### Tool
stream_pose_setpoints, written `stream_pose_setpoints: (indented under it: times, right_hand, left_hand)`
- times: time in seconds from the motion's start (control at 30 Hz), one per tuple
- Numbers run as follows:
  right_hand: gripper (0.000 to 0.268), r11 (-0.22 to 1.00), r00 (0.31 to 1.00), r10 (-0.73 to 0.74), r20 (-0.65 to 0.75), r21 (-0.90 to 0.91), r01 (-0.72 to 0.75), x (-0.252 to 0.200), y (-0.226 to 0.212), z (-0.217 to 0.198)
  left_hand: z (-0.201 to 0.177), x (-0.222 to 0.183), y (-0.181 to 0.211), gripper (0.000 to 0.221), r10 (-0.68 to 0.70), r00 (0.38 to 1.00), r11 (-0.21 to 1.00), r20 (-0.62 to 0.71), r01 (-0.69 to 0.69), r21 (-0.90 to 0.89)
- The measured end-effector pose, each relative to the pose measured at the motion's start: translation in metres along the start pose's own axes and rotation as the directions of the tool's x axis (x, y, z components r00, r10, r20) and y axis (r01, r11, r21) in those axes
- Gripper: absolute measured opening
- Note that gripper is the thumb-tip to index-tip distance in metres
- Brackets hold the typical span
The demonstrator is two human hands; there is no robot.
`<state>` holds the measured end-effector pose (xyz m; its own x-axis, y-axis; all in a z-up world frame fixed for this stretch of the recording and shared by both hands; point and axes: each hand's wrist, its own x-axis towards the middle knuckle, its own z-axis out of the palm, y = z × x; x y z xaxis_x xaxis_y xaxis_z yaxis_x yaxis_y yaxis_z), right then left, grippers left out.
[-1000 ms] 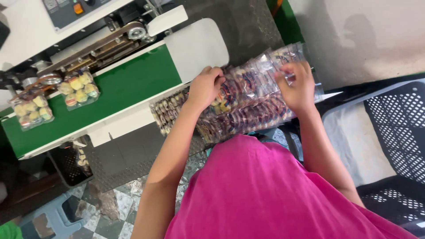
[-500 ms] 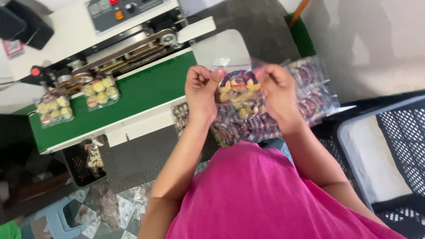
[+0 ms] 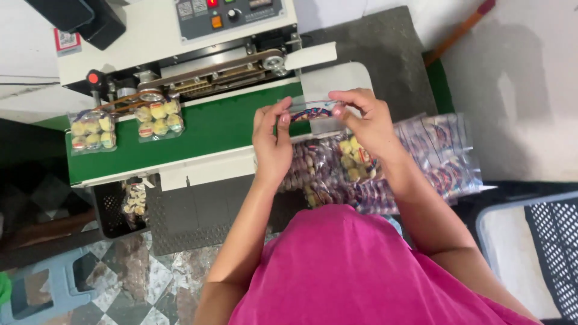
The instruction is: Picking up small plastic bags of snacks and placing them onto a conveyor belt for heat sealing.
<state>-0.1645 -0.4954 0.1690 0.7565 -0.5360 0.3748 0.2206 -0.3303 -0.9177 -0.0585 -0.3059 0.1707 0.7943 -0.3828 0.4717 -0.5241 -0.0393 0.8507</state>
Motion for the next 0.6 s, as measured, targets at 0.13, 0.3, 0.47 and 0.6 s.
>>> stream_pose_setpoints:
  times: [0.13, 0.3, 0.47, 0.6]
  right_hand:
    - [0.029, 0.911, 0.959, -0.255, 0.124, -0.301, 0.281, 0.023, 0.044, -0.005]
    - [0.005, 0.888, 0.962, -0.272, -0.012, -0.389, 0.246, 0.034, 0.063, 0.008]
    - [0.005, 0.968, 0.957, 0.183, -0.223, -0.128, -0.215, 0.063, 0.089, 0.021]
    - [0.008, 0.939, 0.869, 0.313, -0.383, -0.01, -0.342, 0.095, 0.14, 0.029]
  left_hand:
    - [-0.001, 0.008, -0.042, 0.022, 0.166, 0.986, 0.957, 0.009, -0.163, 0.24]
    - [0.014, 0.024, -0.069, 0.004, 0.071, 0.997, 0.988, -0.018, -0.067, 0.137]
    - [0.062, 0.054, -0.129, 0.019, -0.524, 0.852, 0.767, -0.025, 0.459, -0.448]
    - [0.081, 0.076, -0.153, 0.035, -0.743, 0.666, 0.477, 0.064, 0.595, -0.647]
